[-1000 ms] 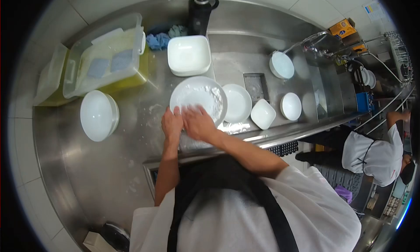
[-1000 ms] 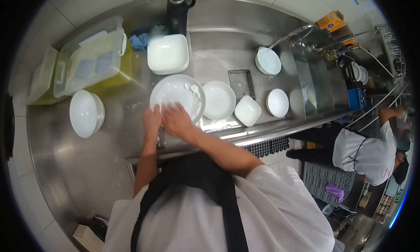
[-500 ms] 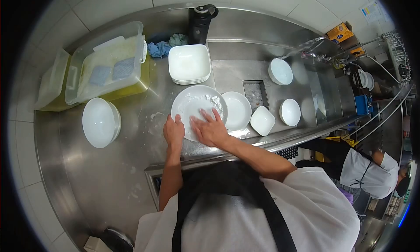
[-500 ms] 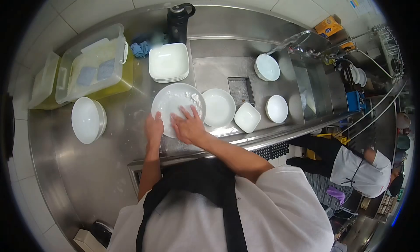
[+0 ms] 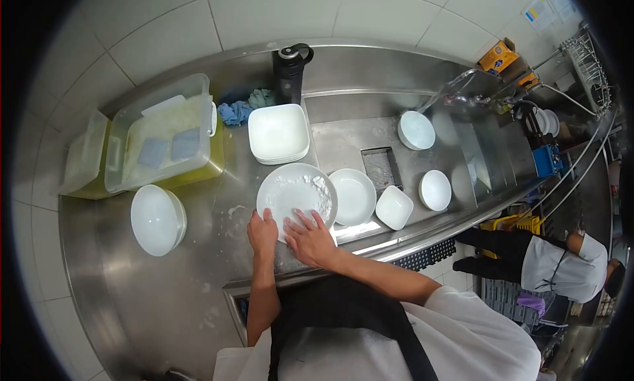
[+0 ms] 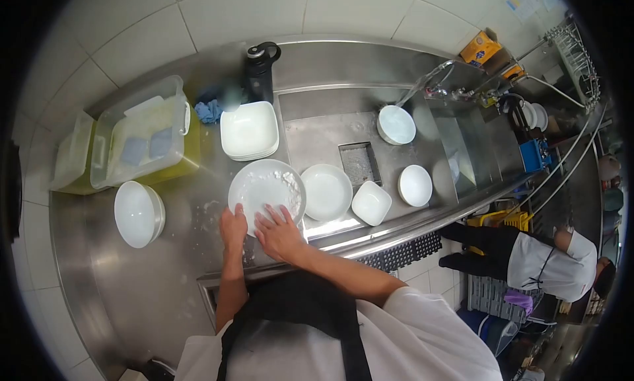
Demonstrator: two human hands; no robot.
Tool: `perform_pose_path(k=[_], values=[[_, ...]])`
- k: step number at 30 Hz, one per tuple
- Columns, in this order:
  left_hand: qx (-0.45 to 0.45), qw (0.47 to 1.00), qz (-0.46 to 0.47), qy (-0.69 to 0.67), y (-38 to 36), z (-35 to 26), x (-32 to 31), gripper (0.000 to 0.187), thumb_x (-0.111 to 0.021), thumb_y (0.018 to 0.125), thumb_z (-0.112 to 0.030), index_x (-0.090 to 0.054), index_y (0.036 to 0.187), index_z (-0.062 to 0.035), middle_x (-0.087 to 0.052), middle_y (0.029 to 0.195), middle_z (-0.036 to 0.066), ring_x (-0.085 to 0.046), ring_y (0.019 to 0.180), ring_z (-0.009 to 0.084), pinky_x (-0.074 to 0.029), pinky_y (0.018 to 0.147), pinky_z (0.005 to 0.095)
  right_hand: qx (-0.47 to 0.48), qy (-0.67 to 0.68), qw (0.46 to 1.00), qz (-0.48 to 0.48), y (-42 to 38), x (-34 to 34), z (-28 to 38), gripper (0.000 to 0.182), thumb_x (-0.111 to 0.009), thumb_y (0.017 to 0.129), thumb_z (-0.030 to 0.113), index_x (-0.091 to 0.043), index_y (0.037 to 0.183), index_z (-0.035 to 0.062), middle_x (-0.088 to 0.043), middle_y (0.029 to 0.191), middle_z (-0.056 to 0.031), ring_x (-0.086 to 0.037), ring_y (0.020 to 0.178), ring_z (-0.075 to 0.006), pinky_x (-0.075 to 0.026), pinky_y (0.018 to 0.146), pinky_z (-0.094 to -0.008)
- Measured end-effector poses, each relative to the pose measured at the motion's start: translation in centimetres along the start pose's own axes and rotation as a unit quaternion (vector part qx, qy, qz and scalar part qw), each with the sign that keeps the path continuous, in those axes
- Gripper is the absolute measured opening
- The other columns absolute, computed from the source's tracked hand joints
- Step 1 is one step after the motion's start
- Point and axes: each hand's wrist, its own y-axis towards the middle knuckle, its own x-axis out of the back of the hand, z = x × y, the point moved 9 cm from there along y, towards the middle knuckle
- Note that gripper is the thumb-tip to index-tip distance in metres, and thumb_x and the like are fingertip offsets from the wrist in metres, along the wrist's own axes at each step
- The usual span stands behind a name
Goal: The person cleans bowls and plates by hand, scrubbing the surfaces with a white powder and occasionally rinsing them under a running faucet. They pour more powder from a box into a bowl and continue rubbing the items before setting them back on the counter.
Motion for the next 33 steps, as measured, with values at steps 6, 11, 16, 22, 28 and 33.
perform_pose_path(k=[6, 11, 16, 22, 28, 33], values=[[0.017, 0.997, 0.075, -0.009, 1.2, 2.2, -1.0, 0.036, -0.060, 0.096, -0.031, -0.071, 0.105, 0.0027, -0.072, 0.093, 0.026, -0.071, 0.090, 0.0420, -0.054, 0.084, 0.0485, -0.047, -0.060, 0.994, -0.074, 4.9, 1.5, -3.5, 0.045, -0.040, 0.105, 0.033, -0.063, 0.133, 0.0070, -0.066, 0.133, -0.0039, -0.033, 0.147, -0.0340, -0.015, 0.121, -0.0581], [0.105, 0.965, 0.224, 0.088, -3.1, 3.0, -1.2, 0.049, -0.056, 0.097, -0.040, -0.073, 0.083, 0.0039, -0.069, 0.061, 0.018, -0.069, 0.053, 0.0273, -0.056, 0.063, 0.0398, 0.021, -0.035, 0.999, -0.009, -1.5, 1.8, -2.5, 0.044, -0.040, 0.105, 0.033, -0.064, 0.132, 0.0081, -0.063, 0.138, -0.0046, -0.033, 0.147, -0.0329, -0.016, 0.120, -0.0584], [0.168, 0.961, 0.214, 0.055, -1.3, 4.8, -2.4, 0.057, -0.053, 0.099, -0.046, -0.072, 0.082, 0.0049, -0.071, 0.070, 0.023, -0.072, 0.067, 0.0339, -0.056, 0.070, 0.0440, -0.007, -0.086, 0.996, -0.003, -0.5, 1.3, -3.6, 0.042, -0.045, 0.103, 0.035, -0.065, 0.131, 0.0117, -0.062, 0.139, -0.0030, -0.033, 0.148, -0.0309, -0.017, 0.120, -0.0600], [-0.100, 0.978, 0.121, 0.135, 3.0, -2.8, -0.3, 0.038, -0.065, 0.094, -0.034, -0.071, 0.104, 0.0016, -0.069, 0.108, 0.029, -0.064, 0.104, 0.0470, -0.051, 0.088, 0.0506, -0.028, -0.100, 0.994, 0.037, -1.3, 2.4, -5.1, 0.043, -0.044, 0.104, 0.034, -0.061, 0.136, 0.0102, -0.057, 0.145, -0.0026, -0.035, 0.147, -0.0307, -0.017, 0.120, -0.0594], [-0.107, 0.966, 0.219, 0.087, 4.8, -0.5, -2.8, 0.031, -0.067, 0.091, -0.023, -0.071, 0.111, 0.0012, -0.071, 0.106, 0.027, -0.069, 0.101, 0.0423, -0.052, 0.088, 0.0463, 0.018, -0.012, 1.000, 0.003, -0.3, 0.2, -1.5, 0.045, -0.042, 0.104, 0.035, -0.064, 0.130, 0.0061, -0.059, 0.142, -0.0082, -0.037, 0.145, -0.0322, -0.018, 0.118, -0.0613], [-0.078, 0.952, 0.293, -0.052, 3.5, 0.4, -3.9, 0.031, -0.066, 0.091, -0.018, -0.069, 0.114, 0.0023, -0.073, 0.104, 0.023, -0.071, 0.097, 0.0296, -0.052, 0.086, 0.0396, -0.069, -0.058, 0.996, 0.003, 1.0, 3.0, -5.3, 0.048, -0.038, 0.106, 0.038, -0.061, 0.134, 0.0065, -0.057, 0.143, -0.0109, -0.036, 0.146, -0.0319, -0.018, 0.119, -0.0612]])
